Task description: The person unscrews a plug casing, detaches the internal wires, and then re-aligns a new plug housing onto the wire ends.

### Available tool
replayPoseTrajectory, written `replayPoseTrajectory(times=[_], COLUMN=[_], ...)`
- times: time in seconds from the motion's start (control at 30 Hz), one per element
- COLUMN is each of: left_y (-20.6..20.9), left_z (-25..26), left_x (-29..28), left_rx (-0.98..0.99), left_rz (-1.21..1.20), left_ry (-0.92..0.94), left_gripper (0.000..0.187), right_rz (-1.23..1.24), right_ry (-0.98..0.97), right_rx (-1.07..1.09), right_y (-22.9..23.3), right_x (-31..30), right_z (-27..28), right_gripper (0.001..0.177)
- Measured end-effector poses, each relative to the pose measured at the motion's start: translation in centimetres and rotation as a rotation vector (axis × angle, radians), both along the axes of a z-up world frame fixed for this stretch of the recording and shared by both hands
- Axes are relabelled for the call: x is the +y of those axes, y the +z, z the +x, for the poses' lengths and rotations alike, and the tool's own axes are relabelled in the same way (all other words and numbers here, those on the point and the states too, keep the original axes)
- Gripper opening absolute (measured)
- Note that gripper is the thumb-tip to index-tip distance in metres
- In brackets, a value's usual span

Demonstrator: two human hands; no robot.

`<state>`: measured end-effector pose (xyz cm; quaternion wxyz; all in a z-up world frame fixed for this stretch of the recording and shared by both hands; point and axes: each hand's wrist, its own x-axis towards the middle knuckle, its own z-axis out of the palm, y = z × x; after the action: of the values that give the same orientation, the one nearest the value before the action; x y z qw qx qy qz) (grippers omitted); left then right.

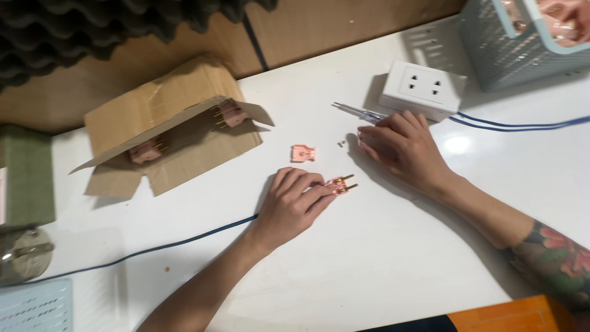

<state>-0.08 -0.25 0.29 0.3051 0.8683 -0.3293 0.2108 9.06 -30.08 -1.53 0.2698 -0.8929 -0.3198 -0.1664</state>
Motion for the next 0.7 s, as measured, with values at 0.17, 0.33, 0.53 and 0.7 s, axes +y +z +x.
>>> replayPoseTrajectory(times=[0.17, 0.33, 0.53, 0.7], left_y=[-0.3, -0.6, -0.2, -0.5], left_z=[0.0, 0.2, 0.1, 0.2], left_x=[0.2, -0.3, 0.0, 0.1], left_rx=[0.001, -0.013, 0.002, -0.01], left_rz=[-0.003, 0.006, -0.007, 0.018], left_ry=[-0.003, -0.003, -0.01, 0.006], left_gripper=[0.006, 0.008, 0.007, 0.009], right_rz=[-0.085, -0.078, -0.099, -0.049], right_ry=[-0.008, -0.036, -0.082, -0.079], right_rx=[-0.062, -0.062, -0.008, -0.038], right_y=[0.3, 1.0, 1.3, 1.4], right_x=[0.8, 0.5, 1.1, 1.1], right_z=[-0.5, -0.5, -0.5, -0.6], right_gripper=[0.028, 0.031, 0.03, 0.036])
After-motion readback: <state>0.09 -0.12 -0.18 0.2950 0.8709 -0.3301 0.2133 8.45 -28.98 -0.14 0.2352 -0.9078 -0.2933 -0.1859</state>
